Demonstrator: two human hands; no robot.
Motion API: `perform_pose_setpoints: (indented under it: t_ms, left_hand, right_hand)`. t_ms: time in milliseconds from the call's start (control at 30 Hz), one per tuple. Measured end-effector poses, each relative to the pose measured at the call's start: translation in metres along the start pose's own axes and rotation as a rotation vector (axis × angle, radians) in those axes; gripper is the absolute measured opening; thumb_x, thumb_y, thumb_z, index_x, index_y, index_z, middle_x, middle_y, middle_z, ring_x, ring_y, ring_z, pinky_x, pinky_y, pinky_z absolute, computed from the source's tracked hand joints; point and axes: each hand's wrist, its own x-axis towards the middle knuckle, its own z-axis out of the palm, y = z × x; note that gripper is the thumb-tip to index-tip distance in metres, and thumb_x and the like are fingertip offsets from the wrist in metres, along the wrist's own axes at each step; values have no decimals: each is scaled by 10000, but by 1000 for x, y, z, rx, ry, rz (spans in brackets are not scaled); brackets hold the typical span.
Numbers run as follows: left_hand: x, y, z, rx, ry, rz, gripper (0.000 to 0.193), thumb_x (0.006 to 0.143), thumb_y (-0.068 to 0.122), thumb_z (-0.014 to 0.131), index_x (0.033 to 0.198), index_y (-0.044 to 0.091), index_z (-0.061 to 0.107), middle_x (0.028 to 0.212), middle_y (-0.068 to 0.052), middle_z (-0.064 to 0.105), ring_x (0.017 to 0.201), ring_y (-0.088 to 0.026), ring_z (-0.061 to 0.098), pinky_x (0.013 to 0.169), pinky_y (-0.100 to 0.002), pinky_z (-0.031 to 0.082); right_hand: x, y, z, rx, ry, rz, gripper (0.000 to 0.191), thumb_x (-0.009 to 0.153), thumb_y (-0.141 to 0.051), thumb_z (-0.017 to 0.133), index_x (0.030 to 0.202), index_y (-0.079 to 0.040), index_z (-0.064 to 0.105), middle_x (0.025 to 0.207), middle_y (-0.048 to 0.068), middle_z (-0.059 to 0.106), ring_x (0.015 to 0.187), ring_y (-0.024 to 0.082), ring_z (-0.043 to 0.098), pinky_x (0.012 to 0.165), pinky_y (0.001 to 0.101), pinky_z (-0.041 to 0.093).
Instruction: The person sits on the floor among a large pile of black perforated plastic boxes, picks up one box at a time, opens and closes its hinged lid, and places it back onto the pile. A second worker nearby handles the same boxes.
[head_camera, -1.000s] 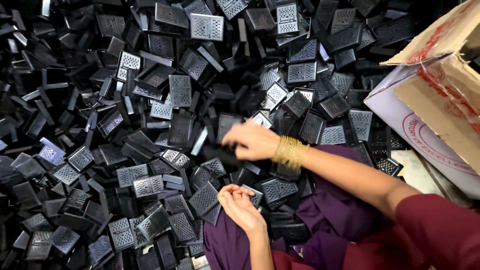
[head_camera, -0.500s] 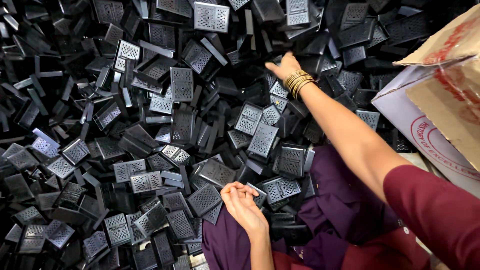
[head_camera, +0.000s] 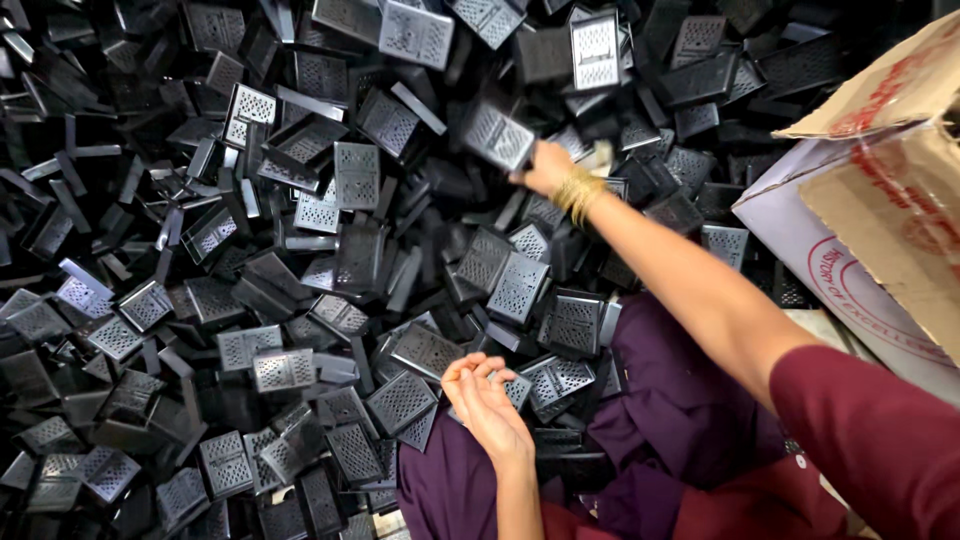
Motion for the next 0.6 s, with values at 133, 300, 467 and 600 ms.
perform_pose_setpoints:
  t_ms: [133,300,467,600]
  left_hand:
    - [0,-5,1,33,-19,-46,334,1055,294,410,1318,91,446,1365,-169,540,1273,-297,564,1078,-451,440]
    - [8,-13,-5,16,-90,-36,688,1044,535,317,1558,78,323,1563,-105,434,1434,-301,423,1225,-437,272]
    - [17,-23,-15,-57,-137,-59,788,1039,592,330,1593,37,243,1616,-152,363,1510,-298,332,1247,-440,210]
    - [21,-30,-19,-65,-100,-45,821,1040,610,333,1621,44,211,1666,-210,284,1474,-368,249,1218,-461,158]
  right_hand:
    - [-48,9,21,172,-16,-417,263,826,-264,777,1040,-112,759,963,119,758,887,330,731,785,431,573]
    - [-129,-30,44,154,4,-632,147,833,-217,721,971,-167,731,973,41,743,934,280,716,747,409,551]
    - [-203,-51,40,139,-259,-652,194,909,-269,689,1047,-136,724,983,41,725,970,300,692,806,429,537]
    - [-226,-35,13,319,-225,-599,224,945,-240,655,1059,-54,706,1087,119,719,1033,307,688,884,402,535]
